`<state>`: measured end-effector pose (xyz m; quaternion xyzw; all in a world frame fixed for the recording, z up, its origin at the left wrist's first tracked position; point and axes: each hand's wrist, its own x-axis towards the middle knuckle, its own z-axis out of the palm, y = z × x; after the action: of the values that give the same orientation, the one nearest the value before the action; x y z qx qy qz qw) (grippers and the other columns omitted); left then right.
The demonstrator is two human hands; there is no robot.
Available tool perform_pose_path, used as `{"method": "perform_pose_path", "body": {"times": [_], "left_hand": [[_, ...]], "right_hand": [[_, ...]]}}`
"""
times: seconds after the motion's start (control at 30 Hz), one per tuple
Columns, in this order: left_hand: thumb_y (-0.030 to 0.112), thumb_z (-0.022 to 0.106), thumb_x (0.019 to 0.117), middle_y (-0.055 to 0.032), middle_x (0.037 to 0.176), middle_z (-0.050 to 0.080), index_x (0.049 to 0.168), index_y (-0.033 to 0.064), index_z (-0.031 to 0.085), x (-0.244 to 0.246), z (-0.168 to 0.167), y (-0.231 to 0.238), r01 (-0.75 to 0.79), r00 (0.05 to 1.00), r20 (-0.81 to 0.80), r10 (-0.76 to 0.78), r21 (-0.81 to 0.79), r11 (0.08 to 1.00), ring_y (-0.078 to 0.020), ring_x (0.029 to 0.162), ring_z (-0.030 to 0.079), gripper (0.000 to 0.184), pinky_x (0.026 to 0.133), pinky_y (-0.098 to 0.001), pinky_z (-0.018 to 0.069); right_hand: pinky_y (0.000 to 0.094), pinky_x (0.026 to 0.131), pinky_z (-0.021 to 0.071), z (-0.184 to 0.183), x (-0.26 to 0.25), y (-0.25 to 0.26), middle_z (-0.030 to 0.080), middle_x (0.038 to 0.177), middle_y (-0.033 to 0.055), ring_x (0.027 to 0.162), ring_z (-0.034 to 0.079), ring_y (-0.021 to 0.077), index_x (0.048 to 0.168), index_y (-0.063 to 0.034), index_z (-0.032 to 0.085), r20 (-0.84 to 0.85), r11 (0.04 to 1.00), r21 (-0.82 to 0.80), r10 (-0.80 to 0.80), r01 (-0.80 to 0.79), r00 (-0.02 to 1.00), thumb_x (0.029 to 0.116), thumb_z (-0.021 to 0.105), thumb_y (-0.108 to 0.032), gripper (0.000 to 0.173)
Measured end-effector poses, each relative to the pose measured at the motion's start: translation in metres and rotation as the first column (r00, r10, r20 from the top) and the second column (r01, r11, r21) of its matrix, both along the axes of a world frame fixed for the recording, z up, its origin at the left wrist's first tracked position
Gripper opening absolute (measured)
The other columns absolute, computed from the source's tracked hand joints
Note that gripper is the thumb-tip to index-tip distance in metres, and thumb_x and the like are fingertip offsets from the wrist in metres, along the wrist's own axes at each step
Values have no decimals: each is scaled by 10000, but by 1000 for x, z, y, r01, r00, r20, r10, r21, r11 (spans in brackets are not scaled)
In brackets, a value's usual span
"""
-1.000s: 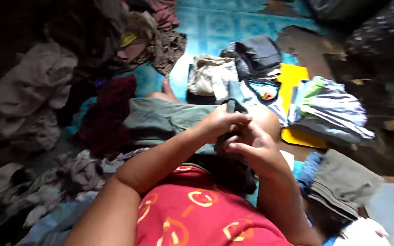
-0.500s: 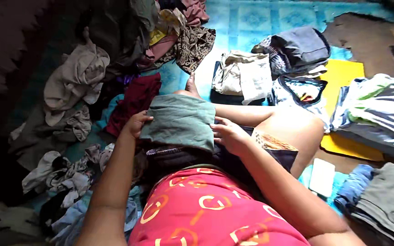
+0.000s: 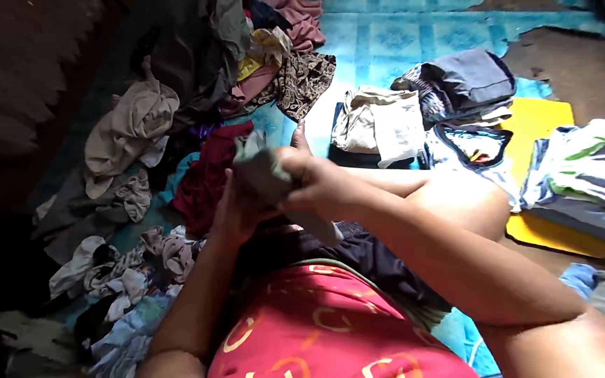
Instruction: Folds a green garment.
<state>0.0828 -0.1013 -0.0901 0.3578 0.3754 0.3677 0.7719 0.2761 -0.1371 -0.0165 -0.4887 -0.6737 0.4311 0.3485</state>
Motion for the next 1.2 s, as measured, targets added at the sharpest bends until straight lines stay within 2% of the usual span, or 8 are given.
{"method": "perform_pose_path", "body": {"times": [0.13,0.27,0.37,0.6,0.73,0.93,1.07,1.2], "left_hand": [[527,175,1101,149,1188,678,1335,305,548,-13,15,2,-202,979,37,199,261,944,52,1068,637,493,914,-215,562],[695,450,975,79,1144,724,1286,297,636,-26,-28,16,-83,991,113,68,138,987,-58,1028,690,538,858,-331,603],[86,628,910,-73,910,704,1119,81,589,-14,-52,21,-155,978,-154,138,-103,983,-173,776,700,213,668,-384,603],[-107,570,843,-76,981,712,1196,47,573,14,-9,12,-87,993,-72,96,121,989,-165,858,708,386,764,-375,617],[-117,576,848,20,978,732,1131,95,631,46,39,-5,139,971,128,-201,379,915,-73,884,702,358,806,-290,603],[-11,572,926,45,1005,744,1160,146,621,96,63,-11,327,853,244,-461,440,837,-71,925,712,286,838,-311,611],[218,626,959,-28,1402,625,1529,139,423,127,33,16,590,789,-194,-583,507,629,-188,1165,669,610,934,-376,596],[262,514,1006,-86,1273,685,1425,102,532,148,-54,54,692,710,-434,-554,285,663,-232,1069,702,449,863,-422,606]], "right_hand": [[397,665,572,20,-17,-36,654,926,45,817,655,185,1107,-140,769,507,893,285,169,-350,845,853,696,-56,277],[542,777,559,-2,-12,-60,651,1126,180,1020,655,367,1264,-84,689,592,865,-44,426,-500,684,955,611,-90,319],[531,960,525,-27,7,-56,622,1287,183,1133,629,330,1372,-71,637,381,859,-298,507,-416,773,983,687,-286,447],[432,937,561,-96,65,-31,558,1390,123,1169,618,237,1567,-134,312,-222,802,-488,-496,345,840,824,820,-253,908],[254,740,612,-100,81,-56,760,928,-44,835,717,52,1058,-245,726,-751,919,-392,-292,-44,593,762,864,-441,380],[192,793,593,-47,132,-109,753,999,-116,892,696,-11,1080,-256,760,-758,974,1,-148,227,636,914,732,-210,174],[188,822,590,-6,198,-183,746,991,-140,894,687,-21,1067,-258,747,-596,730,121,-489,673,637,869,761,-135,233],[292,834,616,35,271,-314,714,969,-92,915,697,60,1075,-204,612,-374,131,84,-915,988,153,795,729,-35,347]]}}
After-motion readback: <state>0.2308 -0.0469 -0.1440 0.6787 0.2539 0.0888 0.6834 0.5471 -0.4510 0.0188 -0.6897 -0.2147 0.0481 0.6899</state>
